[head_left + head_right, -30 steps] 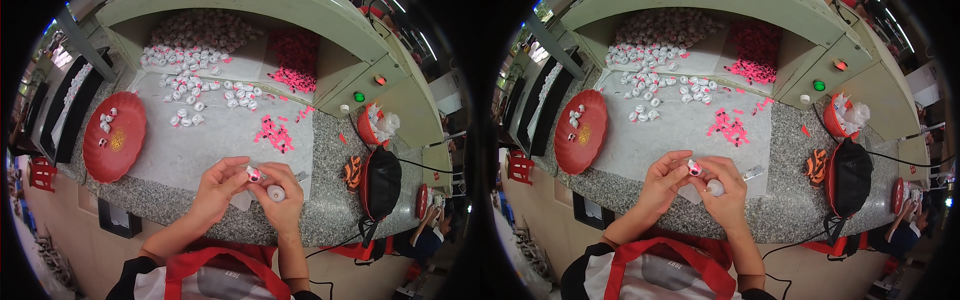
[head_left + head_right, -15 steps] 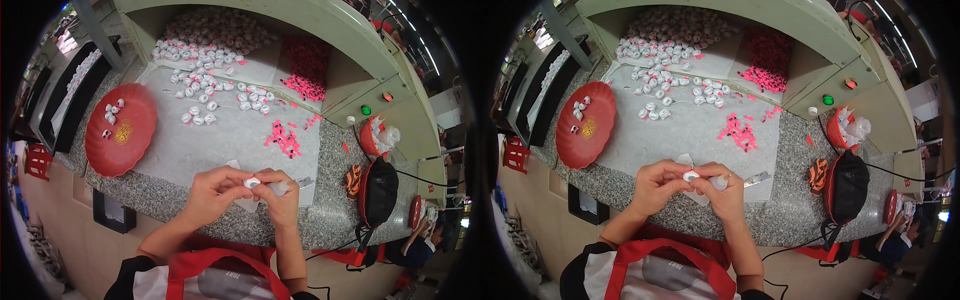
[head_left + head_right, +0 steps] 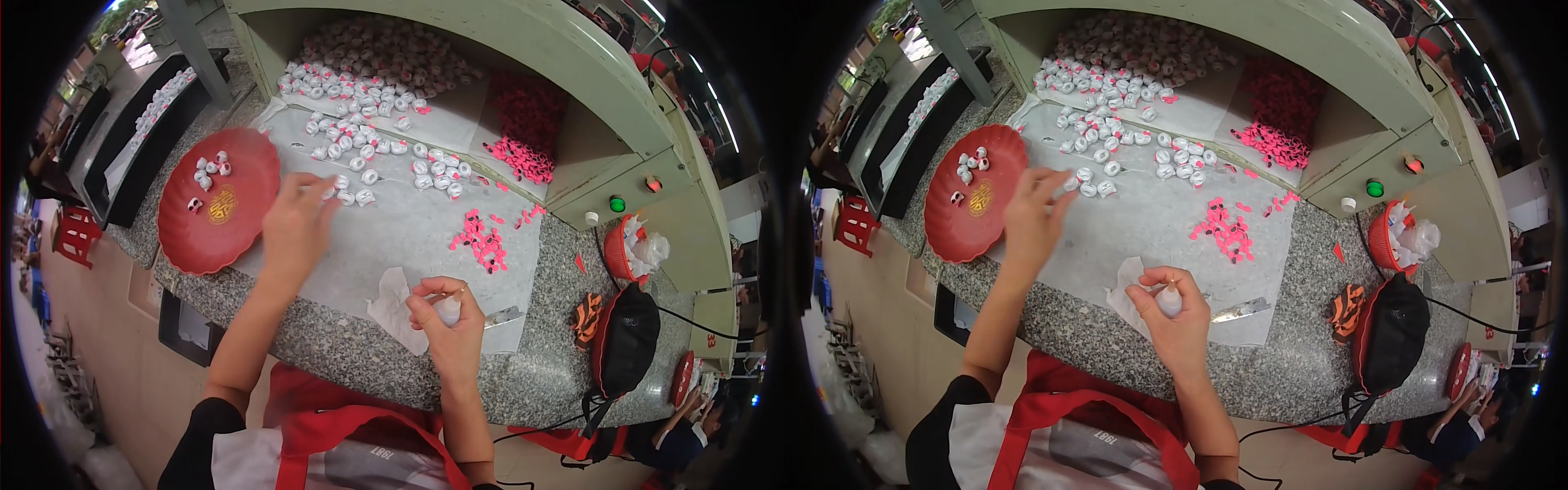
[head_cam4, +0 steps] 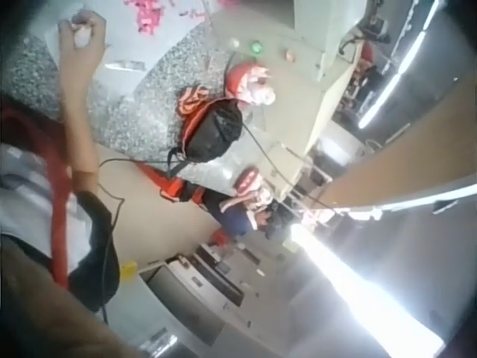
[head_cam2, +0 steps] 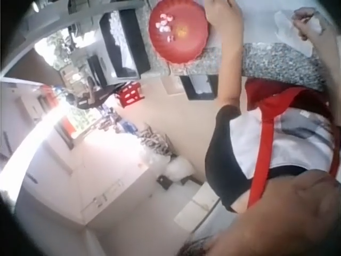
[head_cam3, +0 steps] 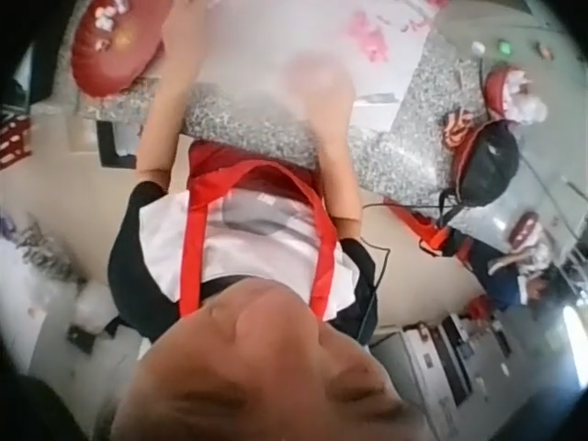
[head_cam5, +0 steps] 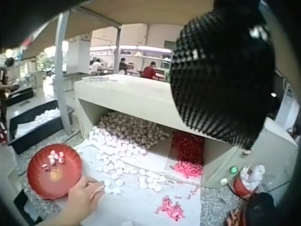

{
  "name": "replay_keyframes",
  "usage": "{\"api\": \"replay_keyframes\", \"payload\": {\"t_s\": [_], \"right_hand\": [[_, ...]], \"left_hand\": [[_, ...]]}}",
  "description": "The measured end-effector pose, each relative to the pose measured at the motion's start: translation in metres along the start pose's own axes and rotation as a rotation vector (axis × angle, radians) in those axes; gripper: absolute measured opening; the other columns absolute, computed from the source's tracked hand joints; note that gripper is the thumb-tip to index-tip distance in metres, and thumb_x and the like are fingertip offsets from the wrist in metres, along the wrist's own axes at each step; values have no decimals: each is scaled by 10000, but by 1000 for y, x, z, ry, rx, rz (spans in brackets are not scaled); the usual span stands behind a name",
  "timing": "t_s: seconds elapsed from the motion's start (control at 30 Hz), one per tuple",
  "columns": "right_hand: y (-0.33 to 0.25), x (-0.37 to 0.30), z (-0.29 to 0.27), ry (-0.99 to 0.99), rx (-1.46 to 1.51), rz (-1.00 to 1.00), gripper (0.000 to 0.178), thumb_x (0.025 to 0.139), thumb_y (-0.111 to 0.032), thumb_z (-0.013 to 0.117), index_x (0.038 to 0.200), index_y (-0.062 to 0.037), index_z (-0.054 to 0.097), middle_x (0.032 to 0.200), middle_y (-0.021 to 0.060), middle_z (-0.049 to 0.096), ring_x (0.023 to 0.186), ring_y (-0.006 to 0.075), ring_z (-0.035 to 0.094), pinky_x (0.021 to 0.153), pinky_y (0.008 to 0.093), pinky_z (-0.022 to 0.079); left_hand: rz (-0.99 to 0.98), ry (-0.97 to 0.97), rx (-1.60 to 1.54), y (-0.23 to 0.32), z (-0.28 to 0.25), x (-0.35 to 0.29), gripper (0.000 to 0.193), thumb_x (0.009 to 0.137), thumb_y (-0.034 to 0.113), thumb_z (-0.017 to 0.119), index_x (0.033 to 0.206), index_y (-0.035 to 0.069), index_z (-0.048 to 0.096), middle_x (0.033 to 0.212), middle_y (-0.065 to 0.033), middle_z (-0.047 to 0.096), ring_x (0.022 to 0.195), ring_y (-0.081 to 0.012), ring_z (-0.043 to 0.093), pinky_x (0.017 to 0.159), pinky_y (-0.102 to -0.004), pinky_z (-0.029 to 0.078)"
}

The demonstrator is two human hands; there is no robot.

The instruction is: Assembling small toy parts by gluing pink bows onto white cat heads at a factory workstation.

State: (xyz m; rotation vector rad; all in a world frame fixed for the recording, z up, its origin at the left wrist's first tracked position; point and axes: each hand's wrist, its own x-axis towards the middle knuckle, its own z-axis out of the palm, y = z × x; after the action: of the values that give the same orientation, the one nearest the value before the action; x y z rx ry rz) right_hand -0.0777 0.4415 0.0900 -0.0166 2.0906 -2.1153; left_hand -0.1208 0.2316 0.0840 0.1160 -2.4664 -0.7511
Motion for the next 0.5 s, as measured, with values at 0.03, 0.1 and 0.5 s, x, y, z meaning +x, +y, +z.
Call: {"api": "replay_keyframes", "payload": {"t_s": [0.03,0.1,0.5], "right_hand": [[4,-1,-5,0,-24,-64,231,735,10,624,944,-9,527,828,62,563,629,95,541,548,213,461],[2,-9,-11,2,-13,-62,277,739,23,613,986,-18,495,822,56,542,650,99,538,564,213,458],[-26,-17,-31,170,252,-79,370,717,89,526,1057,-8,416,858,97,516,717,137,541,641,248,474]], "left_hand": [[110,-67,91,9,27,1,243,698,79,639,940,89,618,920,-69,537,756,-239,557,598,-338,484],[212,-115,206,7,48,6,219,704,68,634,922,88,627,911,-63,546,735,-227,562,576,-325,480],[-761,-554,-1473,41,25,-16,205,795,42,555,997,6,575,1003,-116,586,841,-212,615,731,-269,518]]}}
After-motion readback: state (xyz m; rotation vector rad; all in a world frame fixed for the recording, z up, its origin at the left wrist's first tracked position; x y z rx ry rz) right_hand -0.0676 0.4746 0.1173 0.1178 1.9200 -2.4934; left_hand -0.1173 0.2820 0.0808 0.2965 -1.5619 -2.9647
